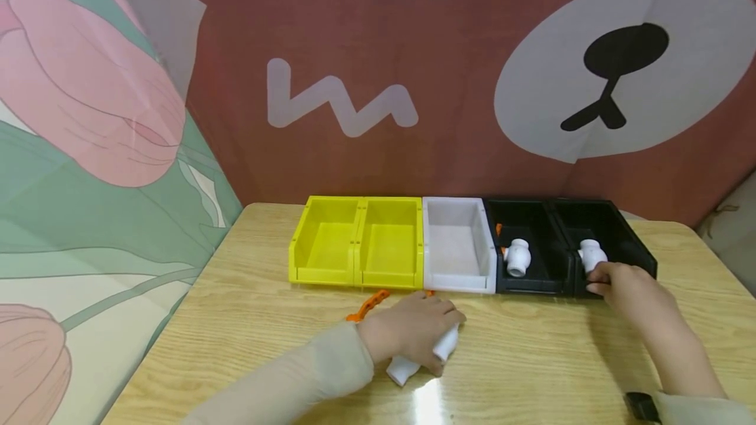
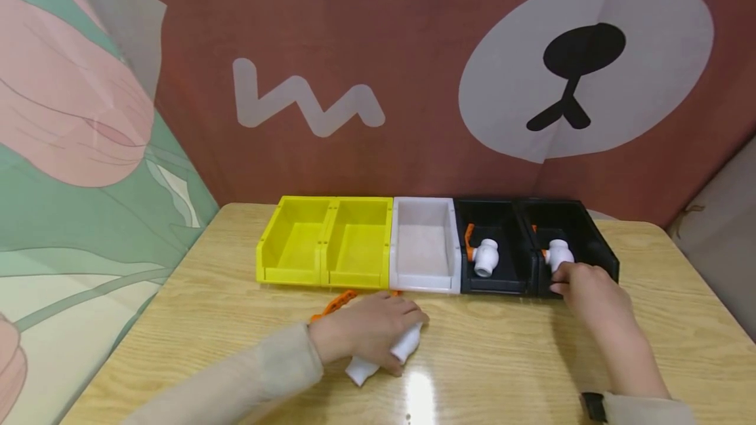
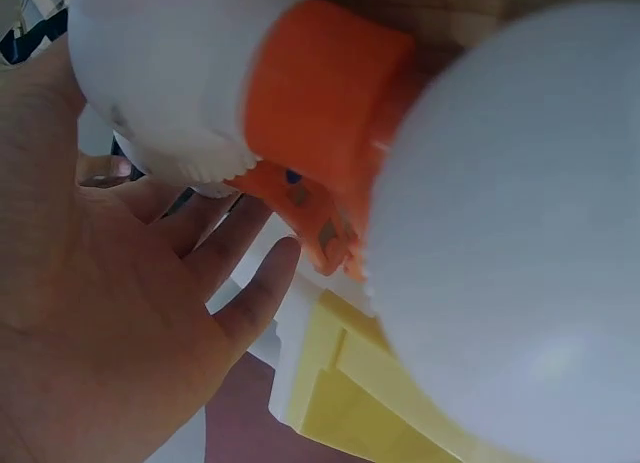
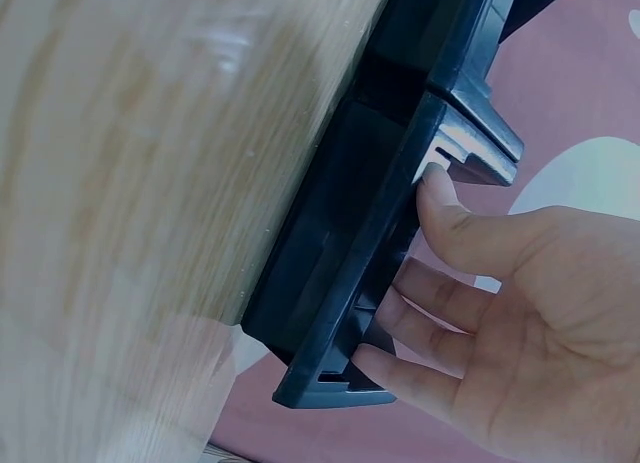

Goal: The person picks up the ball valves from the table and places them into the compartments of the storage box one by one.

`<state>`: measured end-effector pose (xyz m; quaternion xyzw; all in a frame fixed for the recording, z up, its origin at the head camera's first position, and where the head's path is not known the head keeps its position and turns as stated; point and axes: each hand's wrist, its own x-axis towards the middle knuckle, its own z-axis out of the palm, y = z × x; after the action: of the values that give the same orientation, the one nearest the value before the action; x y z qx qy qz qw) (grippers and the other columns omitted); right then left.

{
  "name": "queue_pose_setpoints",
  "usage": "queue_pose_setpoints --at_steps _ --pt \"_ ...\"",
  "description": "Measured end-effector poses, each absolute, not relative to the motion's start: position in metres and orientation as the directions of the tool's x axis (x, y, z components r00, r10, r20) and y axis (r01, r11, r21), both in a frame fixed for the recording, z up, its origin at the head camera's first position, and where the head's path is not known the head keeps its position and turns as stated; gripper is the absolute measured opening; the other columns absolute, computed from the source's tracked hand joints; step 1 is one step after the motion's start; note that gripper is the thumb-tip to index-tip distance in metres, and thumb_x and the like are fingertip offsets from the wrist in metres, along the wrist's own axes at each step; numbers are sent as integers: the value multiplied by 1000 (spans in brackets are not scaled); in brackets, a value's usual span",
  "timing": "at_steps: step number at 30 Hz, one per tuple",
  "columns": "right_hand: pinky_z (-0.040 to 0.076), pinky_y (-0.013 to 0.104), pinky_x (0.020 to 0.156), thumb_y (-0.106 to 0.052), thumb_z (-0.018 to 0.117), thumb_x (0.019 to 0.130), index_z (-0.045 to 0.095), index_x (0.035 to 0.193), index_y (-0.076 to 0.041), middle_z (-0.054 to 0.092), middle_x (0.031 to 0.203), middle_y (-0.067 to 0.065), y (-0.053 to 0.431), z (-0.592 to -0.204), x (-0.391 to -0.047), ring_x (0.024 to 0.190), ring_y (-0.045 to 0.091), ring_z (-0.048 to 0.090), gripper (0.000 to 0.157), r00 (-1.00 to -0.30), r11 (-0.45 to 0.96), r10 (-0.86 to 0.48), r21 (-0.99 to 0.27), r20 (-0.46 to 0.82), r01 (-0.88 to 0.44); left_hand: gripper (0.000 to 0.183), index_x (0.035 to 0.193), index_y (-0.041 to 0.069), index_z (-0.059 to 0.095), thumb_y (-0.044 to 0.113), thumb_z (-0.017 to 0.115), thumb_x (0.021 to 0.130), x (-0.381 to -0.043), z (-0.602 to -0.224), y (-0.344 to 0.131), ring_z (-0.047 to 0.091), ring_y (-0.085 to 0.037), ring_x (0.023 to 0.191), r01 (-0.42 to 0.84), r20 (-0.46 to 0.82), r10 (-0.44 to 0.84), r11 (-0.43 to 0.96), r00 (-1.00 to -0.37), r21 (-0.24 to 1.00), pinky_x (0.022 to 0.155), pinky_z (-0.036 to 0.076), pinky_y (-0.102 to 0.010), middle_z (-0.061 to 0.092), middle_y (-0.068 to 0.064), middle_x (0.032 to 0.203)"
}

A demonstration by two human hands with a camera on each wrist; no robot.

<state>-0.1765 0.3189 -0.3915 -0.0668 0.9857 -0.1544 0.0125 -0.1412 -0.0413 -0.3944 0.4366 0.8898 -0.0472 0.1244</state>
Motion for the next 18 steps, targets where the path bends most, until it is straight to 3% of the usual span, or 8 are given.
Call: queue_pose_setpoints --at_steps 6,10,18 --pt "47 57 62 -8 72 89 66 90 -4 67 87 18 318 -391 -176 88 46 61 7 -991 946 -135 -299 -4 -128 75 130 21 55 52 86 69 -139 -392 -36 52 -5 97 802 -236 779 598 -581 -2 88 44 -23 56 12 112" --pt "47 56 61 -9 72 89 66 89 -5 66 87 18 320 -393 -177 86 45 61 7 -990 945 -140 -299 -5 -132 76 130 22 56 50 89 67 -139 -392 -34 52 -4 95 812 -245 791 583 -560 23 84 44 -21 56 13 111" --pt "47 53 60 -9 72 89 65 88 -6 66 86 17 322 -397 -177 83 41 62 7 -988 943 -152 -301 1 -145 83 135 20 55 54 87 67 -137 -390 -29 55 -2 104 853 -242 830 522 -502 19 93 43 -18 58 11 120"
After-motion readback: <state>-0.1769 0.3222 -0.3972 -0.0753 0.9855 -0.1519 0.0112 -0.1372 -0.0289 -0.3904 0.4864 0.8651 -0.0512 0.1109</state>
